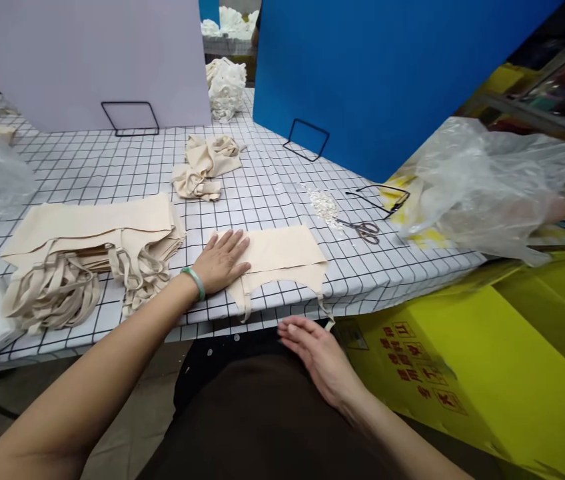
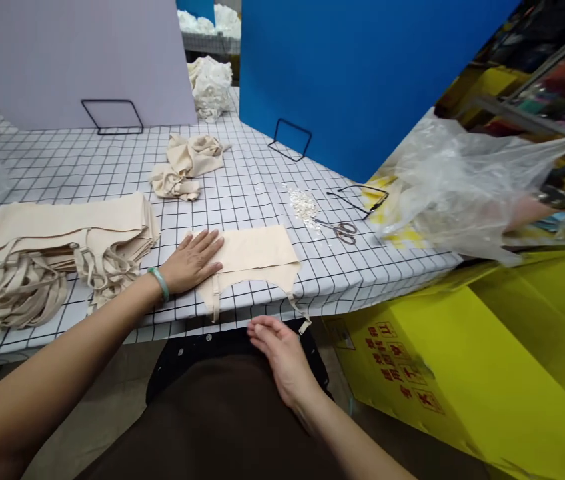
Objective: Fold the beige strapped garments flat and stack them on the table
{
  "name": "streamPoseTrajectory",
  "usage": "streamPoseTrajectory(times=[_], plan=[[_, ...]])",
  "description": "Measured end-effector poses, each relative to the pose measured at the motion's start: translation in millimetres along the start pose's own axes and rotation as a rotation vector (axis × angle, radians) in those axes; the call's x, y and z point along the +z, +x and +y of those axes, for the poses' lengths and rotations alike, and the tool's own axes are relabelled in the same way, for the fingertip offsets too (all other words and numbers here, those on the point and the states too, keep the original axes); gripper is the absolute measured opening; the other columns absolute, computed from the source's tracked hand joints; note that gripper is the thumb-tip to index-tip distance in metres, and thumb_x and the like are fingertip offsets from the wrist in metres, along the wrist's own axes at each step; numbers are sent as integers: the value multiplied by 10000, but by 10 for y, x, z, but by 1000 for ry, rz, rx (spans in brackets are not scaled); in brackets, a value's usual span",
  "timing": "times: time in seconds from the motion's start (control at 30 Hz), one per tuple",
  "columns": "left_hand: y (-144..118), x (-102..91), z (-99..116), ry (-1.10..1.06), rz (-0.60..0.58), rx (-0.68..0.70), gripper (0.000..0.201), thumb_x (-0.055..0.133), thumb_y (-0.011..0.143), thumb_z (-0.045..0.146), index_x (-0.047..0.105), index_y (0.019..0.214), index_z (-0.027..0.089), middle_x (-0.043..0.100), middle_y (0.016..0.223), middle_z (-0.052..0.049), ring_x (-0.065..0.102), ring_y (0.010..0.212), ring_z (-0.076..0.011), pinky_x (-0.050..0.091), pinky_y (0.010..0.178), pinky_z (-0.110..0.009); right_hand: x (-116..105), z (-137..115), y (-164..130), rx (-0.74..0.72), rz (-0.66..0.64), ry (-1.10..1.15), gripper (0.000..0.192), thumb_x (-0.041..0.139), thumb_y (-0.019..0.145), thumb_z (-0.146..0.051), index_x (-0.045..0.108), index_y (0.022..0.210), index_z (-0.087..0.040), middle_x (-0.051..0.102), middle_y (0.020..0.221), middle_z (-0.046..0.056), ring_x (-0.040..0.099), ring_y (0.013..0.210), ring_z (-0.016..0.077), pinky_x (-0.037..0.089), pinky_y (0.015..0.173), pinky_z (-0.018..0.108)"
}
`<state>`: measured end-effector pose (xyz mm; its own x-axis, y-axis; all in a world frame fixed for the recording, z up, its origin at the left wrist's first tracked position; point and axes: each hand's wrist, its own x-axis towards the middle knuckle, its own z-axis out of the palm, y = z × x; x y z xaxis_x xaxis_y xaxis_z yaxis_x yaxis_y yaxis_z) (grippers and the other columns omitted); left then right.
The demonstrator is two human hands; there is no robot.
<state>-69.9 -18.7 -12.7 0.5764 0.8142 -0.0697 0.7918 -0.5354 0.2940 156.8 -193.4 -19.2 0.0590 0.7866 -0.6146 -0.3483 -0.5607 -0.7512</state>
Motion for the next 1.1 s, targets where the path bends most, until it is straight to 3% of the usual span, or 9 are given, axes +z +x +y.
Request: streamPoseTrajectory(times=[0.1, 0.17, 0.27, 0.37, 0.43, 0.63, 0.83, 0.93, 1.1], plan=[[16, -15, 105, -70, 170, 72, 533, 444, 975, 450, 481, 1417, 154, 414, 1544, -159, 284, 1476, -337, 246, 1181, -609, -420, 7, 166, -354, 374, -352, 439, 749, 671, -571, 664, 905, -210, 646, 979, 76, 596, 989, 257, 450, 955, 433], [51, 49, 340, -175, 354, 192, 398, 487, 965, 353, 564, 1295, 145, 550, 1402, -172, 443, 1366, -307, 374, 1120, -572, -607, -15, 301, -518, 459, -564, 457, 708, 683, -616, 675, 902, -217, 633, 1040, 96, 558, 1070, 292, 410, 995, 460], [131, 253, 861, -379, 453, 382, 234, 540, 931, 225, 622, 1133, 141, 646, 1182, -151, 588, 1136, -240, 518, 986, -452, -698, -90, 452, -552, 309, -680, 478, 669, 707, -661, 688, 857, -208, 655, 1019, 101, 551, 1084, 304, 392, 1005, 452], [230, 481, 1306, -465, 374, 432, 166, 582, 871, 115, 649, 1020, 145, 670, 1061, -121, 612, 1012, -219, 551, 902, -381, -709, -198, 458, -426, 80, -548, 468, 595, 804, -661, 667, 841, -200, 683, 917, 69, 607, 963, 250, 439, 926, 383], [289, 582, 1462, -452, 342, 418, 152, 606, 842, 84, 662, 972, 137, 675, 1012, -114, 604, 972, -223, 544, 886, -374, -746, -283, 398, -367, 10, -465, 444, 594, 834, -637, 649, 847, -197, 696, 888, 55, 620, 907, 217, 453, 871, 339], [331, 632, 1570, -426, 338, 294, 101, 643, 870, 158, 698, 955, 163, 677, 1005, -89, 588, 950, -222, 522, 849, -374, -941, -679, 177, -321, -47, -415, 451, 735, 771, -553, 638, 1047, -209, 642, 692, -13, 589, 706, 154, 460, 722, 287], [268, 615, 1620, -364, 328, 300, 184, 560, 943, 199, 713, 1043, 188, 686, 1105, -87, 573, 1021, -239, 500, 903, -414, -973, -1289, 58, -297, -256, -243, 221, 756, 786, -394, 753, 908, -209, 734, 797, 35, 671, 828, 166, 508, 831, 300], [257, 612, 1621, -376, 338, 292, 188, 539, 957, 202, 717, 1012, 187, 690, 1100, -85, 574, 1015, -235, 505, 893, -408, -897, -1498, 99, -377, -279, -203, 212, 817, 718, -324, 777, 908, -237, 768, 954, 47, 689, 975, 192, 514, 905, 312], [241, 588, 1636, -377, 365, 283, 166, 549, 944, 177, 710, 984, 181, 687, 1065, -79, 579, 970, -228, 514, 861, -399, -735, -1656, 278, -540, -228, -232, 264, 845, 711, -326, 774, 962, -280, 771, 910, 23, 705, 937, 174, 531, 899, 317]])
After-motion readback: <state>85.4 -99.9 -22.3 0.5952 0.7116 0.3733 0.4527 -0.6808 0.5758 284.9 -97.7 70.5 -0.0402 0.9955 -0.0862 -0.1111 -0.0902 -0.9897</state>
